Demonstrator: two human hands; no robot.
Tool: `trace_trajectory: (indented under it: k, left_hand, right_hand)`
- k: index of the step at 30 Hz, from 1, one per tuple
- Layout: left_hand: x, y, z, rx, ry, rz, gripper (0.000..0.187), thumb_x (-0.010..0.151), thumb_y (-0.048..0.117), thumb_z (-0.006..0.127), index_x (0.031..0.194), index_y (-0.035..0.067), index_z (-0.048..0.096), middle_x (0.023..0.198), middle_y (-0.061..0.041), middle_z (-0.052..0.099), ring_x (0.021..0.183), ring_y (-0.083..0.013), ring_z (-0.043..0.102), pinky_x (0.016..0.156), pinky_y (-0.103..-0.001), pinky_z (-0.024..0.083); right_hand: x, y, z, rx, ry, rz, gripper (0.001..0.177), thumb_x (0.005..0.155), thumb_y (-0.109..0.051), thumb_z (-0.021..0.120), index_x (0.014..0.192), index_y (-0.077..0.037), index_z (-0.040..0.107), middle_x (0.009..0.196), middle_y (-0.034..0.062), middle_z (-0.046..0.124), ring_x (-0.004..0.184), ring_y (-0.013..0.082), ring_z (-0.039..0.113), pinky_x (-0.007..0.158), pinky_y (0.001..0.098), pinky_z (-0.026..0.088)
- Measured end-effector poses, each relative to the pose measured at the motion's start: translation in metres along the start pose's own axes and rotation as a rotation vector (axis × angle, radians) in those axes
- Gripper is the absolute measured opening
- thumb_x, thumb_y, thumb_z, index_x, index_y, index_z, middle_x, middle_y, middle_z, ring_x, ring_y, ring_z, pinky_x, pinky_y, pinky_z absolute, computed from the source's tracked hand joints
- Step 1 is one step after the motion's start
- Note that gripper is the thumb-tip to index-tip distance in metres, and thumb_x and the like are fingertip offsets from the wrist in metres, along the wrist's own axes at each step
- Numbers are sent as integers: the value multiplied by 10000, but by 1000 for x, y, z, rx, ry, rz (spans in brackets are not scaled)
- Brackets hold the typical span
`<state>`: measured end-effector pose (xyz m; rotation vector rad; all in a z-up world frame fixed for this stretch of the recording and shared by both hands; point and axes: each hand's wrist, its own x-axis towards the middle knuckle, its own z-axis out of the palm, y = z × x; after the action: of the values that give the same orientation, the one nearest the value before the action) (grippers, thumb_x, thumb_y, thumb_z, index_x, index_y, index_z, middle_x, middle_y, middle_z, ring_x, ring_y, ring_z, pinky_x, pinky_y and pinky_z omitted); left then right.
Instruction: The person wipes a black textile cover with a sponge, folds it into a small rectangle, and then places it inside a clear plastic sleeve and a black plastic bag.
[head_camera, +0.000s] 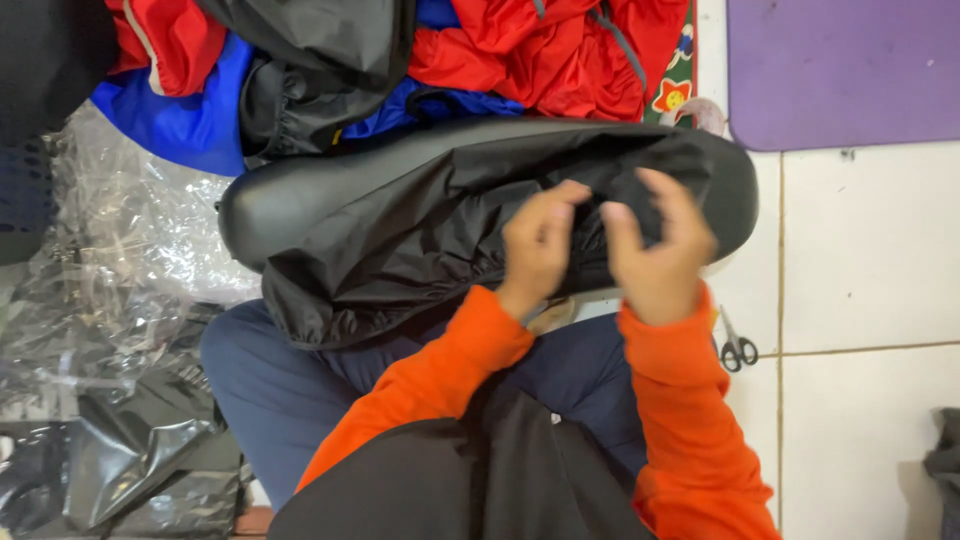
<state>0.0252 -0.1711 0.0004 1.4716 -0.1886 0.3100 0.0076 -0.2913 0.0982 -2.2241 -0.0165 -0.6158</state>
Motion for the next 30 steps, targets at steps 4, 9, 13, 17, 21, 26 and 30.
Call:
trace_trajectory:
  k: [4, 9, 13, 17, 21, 26, 30]
  left_hand:
    - [26, 25, -55, 208, 78, 92, 304, 1081, 165, 456, 1187, 109, 735, 1175, -72, 743, 1186, -289, 688, 1061, -410, 511]
    - [38, 26, -59, 346, -78, 336, 248, 1033, 161, 602, 1219, 53, 725, 1198, -124, 725, 1198, -361, 666, 1098, -456, 485]
    - [20, 10, -45, 426, -295, 354, 339, 1053, 210, 553, 1361, 105, 650, 1395, -135, 632, 1357, -396, 549, 1158, -490, 417]
    - [-2, -6, -31, 554, -418, 264, 455, 1088, 274, 502, 1512, 109, 514, 1578, -171, 471, 1474, -436, 418, 1168, -593, 369]
    - [-15, -36, -29, 628, -428, 312, 465, 1022, 248, 619, 1430, 30, 569, 1512, -240, 508, 1447, -454, 434, 1169, -606, 349]
    - [-18, -55, -36, 665, -302, 476, 436, 850, 288, 782, 1175, 7, 709, 1318, -186, 669, 1317, -359, 599, 1168, -495, 410]
    - [-16, -50, -36, 649, -255, 464, 446, 818, 289, 815, 1119, -26, 722, 1270, -199, 692, 1269, -367, 632, 1151, -490, 440]
  right_hand:
    - [-21, 17, 59, -498, -301, -30, 404, 864, -248, 752, 1249, -143, 690, 1011, 103, 721, 957, 319, 705, 842, 427, 564]
    - [-25, 35, 60, -556, -620, 96, 580, 836, -339, 772, 1347, -101, 637, 1007, 148, 708, 966, 346, 708, 854, 423, 582]
    - [1, 47, 25, -329, -130, -108, 212, 877, -244, 722, 1081, -186, 730, 893, -20, 655, 767, 227, 618, 762, 372, 489]
    - [2, 62, 12, -478, -106, -200, 540, 1062, -432, 557, 1458, -65, 571, 1545, 180, 427, 1407, 463, 360, 1147, 554, 269]
    - [-12, 91, 24, -500, -419, -201, 858, 999, -602, 546, 1646, -92, 306, 1672, 278, 134, 1485, 587, 91, 1075, 797, 224]
    - [-11, 117, 39, -611, -562, -232, 1047, 920, -778, 515, 1683, -147, 171, 1669, 317, 29, 1481, 606, 25, 1052, 842, 137]
    - [-2, 123, 42, -636, -591, -265, 1139, 803, -814, 560, 1672, -164, 213, 1668, 319, 114, 1479, 608, 58, 1044, 849, 97]
